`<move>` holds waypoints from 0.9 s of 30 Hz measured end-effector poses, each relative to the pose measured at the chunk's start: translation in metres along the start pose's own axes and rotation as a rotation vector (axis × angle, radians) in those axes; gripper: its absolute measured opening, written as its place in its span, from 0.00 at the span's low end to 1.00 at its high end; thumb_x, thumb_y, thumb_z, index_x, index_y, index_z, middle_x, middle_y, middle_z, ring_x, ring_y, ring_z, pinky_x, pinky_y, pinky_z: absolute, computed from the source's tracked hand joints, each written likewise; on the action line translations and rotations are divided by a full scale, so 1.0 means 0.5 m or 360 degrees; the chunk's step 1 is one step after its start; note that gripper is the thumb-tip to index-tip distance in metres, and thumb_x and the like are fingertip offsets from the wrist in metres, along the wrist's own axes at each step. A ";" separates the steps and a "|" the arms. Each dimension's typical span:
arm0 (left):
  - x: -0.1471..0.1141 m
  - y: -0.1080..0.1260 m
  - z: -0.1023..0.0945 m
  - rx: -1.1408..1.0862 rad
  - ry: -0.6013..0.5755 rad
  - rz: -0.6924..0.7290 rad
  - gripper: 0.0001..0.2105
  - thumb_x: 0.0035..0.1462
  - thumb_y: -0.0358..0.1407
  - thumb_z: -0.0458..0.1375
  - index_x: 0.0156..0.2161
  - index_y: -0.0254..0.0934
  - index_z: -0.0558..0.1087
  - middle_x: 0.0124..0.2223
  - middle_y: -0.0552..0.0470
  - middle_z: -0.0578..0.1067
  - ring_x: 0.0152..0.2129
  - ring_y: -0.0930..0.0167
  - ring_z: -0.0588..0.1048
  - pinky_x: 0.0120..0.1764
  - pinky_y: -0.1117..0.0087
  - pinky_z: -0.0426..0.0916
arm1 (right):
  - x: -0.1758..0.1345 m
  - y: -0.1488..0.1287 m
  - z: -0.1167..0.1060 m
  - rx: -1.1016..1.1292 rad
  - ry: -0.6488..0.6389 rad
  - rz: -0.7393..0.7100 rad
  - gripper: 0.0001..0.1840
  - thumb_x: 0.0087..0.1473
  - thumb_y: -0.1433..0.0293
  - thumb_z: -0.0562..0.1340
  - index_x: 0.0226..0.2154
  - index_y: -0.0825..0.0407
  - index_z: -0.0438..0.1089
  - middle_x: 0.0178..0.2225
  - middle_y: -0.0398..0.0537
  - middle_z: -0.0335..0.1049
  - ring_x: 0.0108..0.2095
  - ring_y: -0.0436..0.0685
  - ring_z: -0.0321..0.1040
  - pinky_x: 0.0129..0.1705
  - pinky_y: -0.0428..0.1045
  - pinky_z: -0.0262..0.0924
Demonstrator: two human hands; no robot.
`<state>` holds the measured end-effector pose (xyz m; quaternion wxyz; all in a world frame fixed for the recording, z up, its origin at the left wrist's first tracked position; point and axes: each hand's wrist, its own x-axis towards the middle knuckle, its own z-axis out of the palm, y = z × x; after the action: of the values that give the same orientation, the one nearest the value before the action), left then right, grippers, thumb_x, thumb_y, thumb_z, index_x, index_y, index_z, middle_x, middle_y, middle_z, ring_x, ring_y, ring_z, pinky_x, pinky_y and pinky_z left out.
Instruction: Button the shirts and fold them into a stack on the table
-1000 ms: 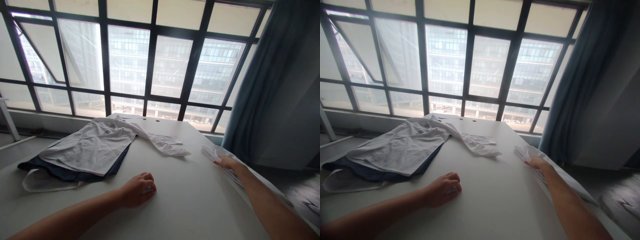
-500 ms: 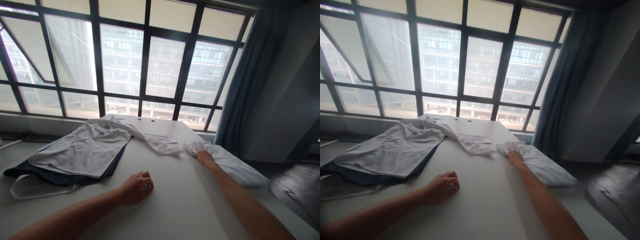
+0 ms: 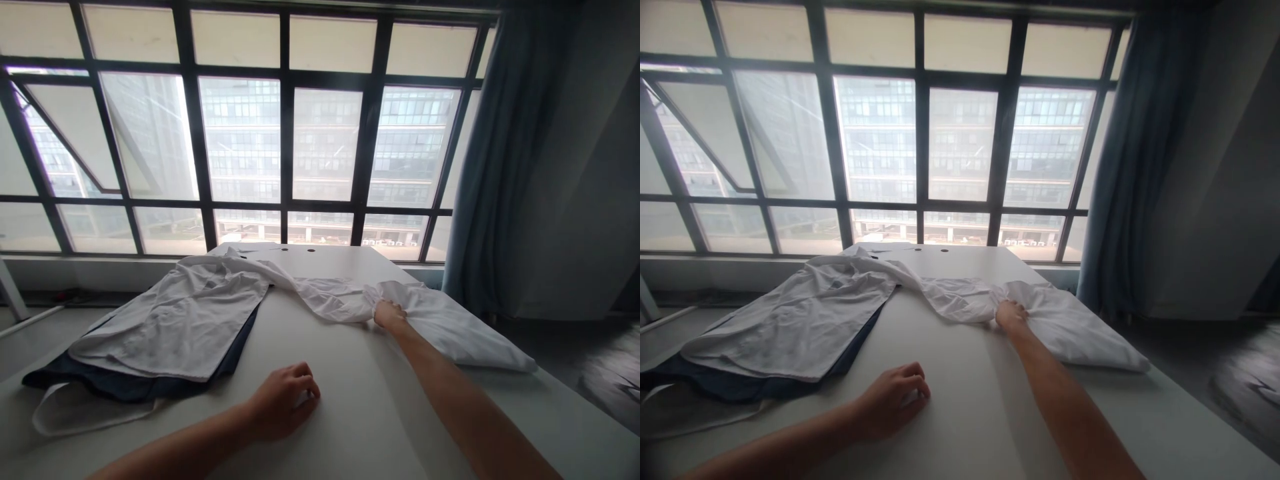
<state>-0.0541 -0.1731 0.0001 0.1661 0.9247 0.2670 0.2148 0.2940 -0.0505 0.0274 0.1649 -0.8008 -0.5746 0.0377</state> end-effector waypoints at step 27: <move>-0.003 -0.355 -0.084 0.0573 0.0379 -0.0870 0.15 0.63 0.40 0.52 0.50 0.38 0.73 0.47 0.44 0.73 0.45 0.61 0.72 0.49 0.59 0.67 | -0.052 -0.127 0.175 0.0486 -0.0098 -0.0850 0.39 0.57 0.71 0.52 0.69 0.45 0.44 0.42 0.48 0.71 0.36 0.56 0.71 0.38 0.49 0.64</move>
<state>-0.1509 -0.0234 -0.0394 0.0195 0.8019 0.5558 0.2181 0.2055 -0.0372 -0.0388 0.2697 -0.5860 -0.7571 0.1032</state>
